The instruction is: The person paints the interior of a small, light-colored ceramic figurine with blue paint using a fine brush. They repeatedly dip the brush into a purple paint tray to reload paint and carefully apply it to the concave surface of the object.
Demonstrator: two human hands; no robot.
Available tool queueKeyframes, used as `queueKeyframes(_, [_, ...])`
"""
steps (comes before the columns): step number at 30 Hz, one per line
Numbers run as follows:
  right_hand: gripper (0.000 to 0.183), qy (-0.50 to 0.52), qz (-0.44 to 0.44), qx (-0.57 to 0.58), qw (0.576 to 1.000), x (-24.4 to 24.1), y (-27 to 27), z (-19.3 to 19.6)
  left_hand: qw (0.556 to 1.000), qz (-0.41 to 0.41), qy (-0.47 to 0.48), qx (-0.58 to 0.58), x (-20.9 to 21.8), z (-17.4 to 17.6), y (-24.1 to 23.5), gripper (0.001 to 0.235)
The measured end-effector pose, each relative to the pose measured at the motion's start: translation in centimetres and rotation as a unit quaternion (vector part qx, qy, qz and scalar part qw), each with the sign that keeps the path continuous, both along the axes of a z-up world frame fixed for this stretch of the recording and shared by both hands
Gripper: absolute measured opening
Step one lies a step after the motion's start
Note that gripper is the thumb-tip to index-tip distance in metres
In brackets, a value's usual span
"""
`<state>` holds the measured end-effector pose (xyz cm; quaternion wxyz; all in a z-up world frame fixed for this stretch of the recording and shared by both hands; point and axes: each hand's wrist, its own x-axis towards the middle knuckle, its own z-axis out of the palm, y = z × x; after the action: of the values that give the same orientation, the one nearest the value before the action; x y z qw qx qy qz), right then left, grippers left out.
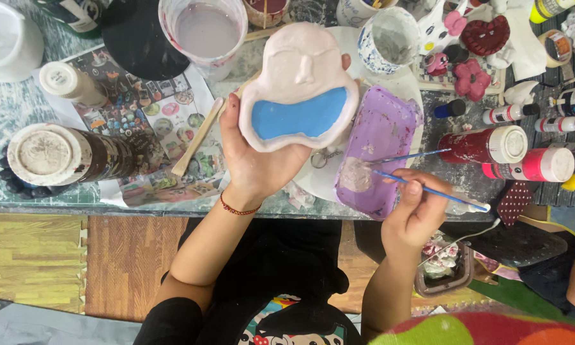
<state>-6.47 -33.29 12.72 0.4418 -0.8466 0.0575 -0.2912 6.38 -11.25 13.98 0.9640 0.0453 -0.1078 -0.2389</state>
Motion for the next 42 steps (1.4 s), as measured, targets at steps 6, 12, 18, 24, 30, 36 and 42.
queueKeyframes(6, [0.02,-0.049,0.041,0.085,0.994,0.2,0.1,0.4,1.0,-0.018,0.001,-0.019,0.9,-0.7,-1.2,0.086])
queueKeyframes(12, [0.017,0.002,0.037,0.075,0.997,-0.2,0.2,0.9,0.998,-0.027,-0.022,-0.042,2.0,0.2,-2.0,0.076])
queueKeyframes(18, [0.018,-0.039,-0.004,0.259,0.965,0.0,-1.6,1.1,0.998,-0.024,-0.001,-0.05,3.2,4.2,-2.7,0.067])
queueKeyframes(24, [0.026,-0.112,0.116,0.393,0.905,1.2,-2.7,4.2,0.984,-0.062,0.096,-0.134,4.3,10.3,-3.6,0.082])
queueKeyframes(30, [0.027,-0.237,0.126,0.337,0.902,3.6,-2.4,12.7,0.984,0.028,-0.16,-0.075,4.5,12.7,-5.3,0.084])
queueKeyframes(36, [0.025,-0.339,0.114,0.235,0.904,5.7,-2.0,16.3,0.959,0.076,-0.271,-0.024,4.1,15.1,-5.1,0.098])
queueKeyframes(42, [0.029,-0.369,0.08,0.145,0.915,7.5,-1.4,17.0,0.965,0.089,-0.246,-0.02,3.5,16.1,-5.5,0.109])
